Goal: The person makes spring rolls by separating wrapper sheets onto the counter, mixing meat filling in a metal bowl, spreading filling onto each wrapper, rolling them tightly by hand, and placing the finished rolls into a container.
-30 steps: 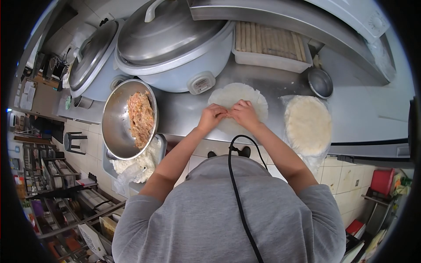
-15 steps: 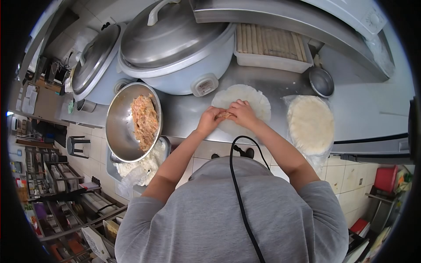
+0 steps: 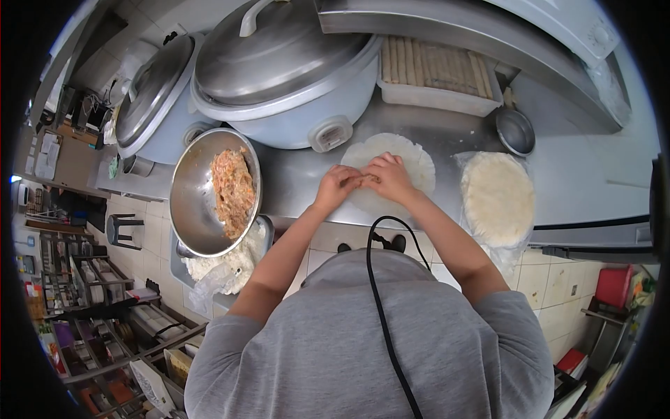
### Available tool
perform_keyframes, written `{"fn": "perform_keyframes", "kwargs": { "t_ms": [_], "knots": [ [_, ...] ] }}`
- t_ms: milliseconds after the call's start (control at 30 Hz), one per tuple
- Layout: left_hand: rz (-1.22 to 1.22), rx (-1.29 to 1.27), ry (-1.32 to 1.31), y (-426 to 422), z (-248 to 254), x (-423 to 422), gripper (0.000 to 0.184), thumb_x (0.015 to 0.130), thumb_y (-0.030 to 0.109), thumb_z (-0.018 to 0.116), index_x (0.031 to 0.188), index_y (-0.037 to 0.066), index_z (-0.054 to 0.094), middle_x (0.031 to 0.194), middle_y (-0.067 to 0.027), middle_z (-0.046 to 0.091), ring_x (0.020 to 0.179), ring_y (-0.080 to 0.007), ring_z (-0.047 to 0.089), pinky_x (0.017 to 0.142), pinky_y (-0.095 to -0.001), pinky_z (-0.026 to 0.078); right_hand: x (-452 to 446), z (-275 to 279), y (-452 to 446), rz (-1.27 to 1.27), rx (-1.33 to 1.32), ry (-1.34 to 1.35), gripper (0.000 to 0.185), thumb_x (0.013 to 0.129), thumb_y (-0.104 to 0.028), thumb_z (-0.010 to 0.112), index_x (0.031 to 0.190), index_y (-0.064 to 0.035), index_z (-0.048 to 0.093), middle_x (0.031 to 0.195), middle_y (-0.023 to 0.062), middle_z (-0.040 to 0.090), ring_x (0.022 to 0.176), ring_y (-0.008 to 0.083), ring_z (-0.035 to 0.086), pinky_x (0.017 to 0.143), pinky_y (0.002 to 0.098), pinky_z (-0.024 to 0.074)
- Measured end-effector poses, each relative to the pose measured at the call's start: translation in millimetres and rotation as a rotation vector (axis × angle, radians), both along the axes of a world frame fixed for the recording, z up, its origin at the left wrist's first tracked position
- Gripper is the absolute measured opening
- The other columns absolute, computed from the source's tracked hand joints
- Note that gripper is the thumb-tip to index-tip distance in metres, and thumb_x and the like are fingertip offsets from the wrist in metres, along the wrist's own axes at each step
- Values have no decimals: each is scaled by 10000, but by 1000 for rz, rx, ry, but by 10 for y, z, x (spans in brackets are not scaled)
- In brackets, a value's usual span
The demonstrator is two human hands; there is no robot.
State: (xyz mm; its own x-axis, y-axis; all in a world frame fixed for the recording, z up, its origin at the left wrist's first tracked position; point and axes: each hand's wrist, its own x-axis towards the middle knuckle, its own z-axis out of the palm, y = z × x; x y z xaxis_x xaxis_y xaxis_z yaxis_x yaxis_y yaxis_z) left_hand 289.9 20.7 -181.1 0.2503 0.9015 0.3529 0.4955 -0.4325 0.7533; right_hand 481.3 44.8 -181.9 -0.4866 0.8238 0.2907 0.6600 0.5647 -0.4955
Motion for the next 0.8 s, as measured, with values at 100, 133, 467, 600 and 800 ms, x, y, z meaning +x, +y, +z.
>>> {"fn": "perform_keyframes", "kwargs": {
  "t_ms": [100, 133, 467, 600, 800],
  "knots": [
    [-13, -71, 50, 47, -57, -23, 216, 671, 55, 703, 880, 27, 659, 877, -107, 638, 811, -283, 556, 743, -366, 453, -2, -109, 65, 51, -9, -51, 200, 667, -307, 728, 804, -166, 694, 926, -61, 604, 985, 164, 473, 855, 365, 313],
    [-22, -113, 72, 70, -77, -39, 247, 664, 66, 713, 901, 29, 656, 903, -111, 636, 829, -286, 554, 754, -364, 453, 6, -102, 85, 13, -74, -23, 184, 661, -301, 733, 765, -158, 683, 919, -55, 604, 987, 171, 475, 850, 370, 320],
    [-58, -95, 134, 49, 42, -155, 270, 625, 36, 724, 884, 27, 647, 853, -100, 617, 815, -289, 541, 743, -363, 449, -110, 34, 159, -15, -219, -63, 246, 672, -275, 718, 827, -112, 618, 994, 0, 576, 974, 222, 503, 822, 403, 381],
    [-12, -86, 134, 33, -36, -180, 227, 657, 42, 705, 879, 42, 657, 847, -92, 615, 814, -282, 536, 725, -349, 448, -140, -92, 101, 54, -168, 39, 337, 673, -304, 718, 938, -118, 624, 972, 12, 575, 979, 224, 503, 830, 408, 391],
    [39, -72, 43, 23, -57, -181, 139, 701, 64, 699, 837, 53, 672, 818, -71, 618, 787, -238, 547, 684, -318, 446, -189, -39, 61, 142, -110, -34, 292, 737, -271, 674, 970, -100, 631, 933, 28, 569, 964, 231, 509, 806, 377, 413]
  ]
}}
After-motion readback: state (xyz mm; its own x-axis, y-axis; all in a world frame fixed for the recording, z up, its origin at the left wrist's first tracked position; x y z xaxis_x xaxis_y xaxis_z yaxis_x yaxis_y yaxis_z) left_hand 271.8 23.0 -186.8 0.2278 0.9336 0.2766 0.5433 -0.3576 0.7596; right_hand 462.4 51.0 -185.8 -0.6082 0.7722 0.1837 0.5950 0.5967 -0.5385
